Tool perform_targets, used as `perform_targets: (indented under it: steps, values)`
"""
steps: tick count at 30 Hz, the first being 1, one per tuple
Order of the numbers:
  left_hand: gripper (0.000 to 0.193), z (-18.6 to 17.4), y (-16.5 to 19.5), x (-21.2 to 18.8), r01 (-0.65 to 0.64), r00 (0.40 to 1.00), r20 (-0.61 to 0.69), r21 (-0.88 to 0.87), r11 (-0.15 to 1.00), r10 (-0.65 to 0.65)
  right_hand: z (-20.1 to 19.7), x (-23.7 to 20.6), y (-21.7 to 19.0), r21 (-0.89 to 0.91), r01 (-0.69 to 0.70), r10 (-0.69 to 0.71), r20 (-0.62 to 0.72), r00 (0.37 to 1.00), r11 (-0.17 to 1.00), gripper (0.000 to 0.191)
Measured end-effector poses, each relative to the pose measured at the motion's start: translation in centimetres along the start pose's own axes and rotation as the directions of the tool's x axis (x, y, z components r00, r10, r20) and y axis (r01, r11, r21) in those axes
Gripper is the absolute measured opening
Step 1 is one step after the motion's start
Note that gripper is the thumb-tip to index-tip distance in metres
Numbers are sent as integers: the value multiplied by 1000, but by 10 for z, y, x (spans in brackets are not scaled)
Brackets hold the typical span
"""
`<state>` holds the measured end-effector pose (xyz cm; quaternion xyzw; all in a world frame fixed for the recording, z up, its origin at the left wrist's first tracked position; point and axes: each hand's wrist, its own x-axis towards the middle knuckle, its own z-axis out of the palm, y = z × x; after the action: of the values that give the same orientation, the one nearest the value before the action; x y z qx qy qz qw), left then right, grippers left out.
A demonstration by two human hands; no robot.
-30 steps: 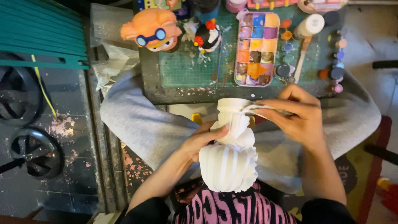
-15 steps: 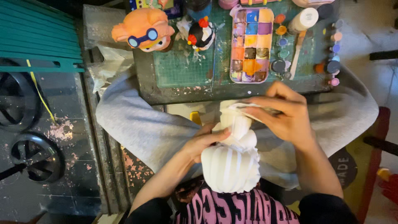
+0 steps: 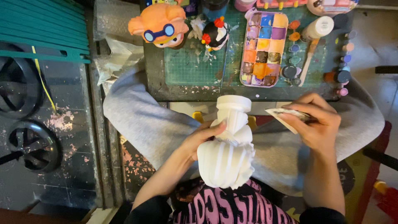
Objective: The person sits on the floor holding a white plaster figurine on their lap and sands its surfaces with a small piece of sandpaper, rotating the figurine to sand different sides and edges, then brushes off sanding dust and sets the figurine on the work table.
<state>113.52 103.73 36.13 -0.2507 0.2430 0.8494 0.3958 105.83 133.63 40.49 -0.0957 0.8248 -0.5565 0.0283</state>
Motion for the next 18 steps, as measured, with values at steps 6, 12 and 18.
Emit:
perform_targets:
  steps: [6,12,18]
  values:
    - [58,-3,-10,-1,-17,998,56,-6,1000,17,14,-11,1,26,69,-70,62,996,997,26]
    - [60,-3,-7,-4,-23,999,33,39,999,22,28,-2,-9,21,94,-95,84,992,995,23]
    - [63,3,-16,2,-19,998,59,23,1000,18,45,0,-20,-82,196,-200,-44,979,977,25]
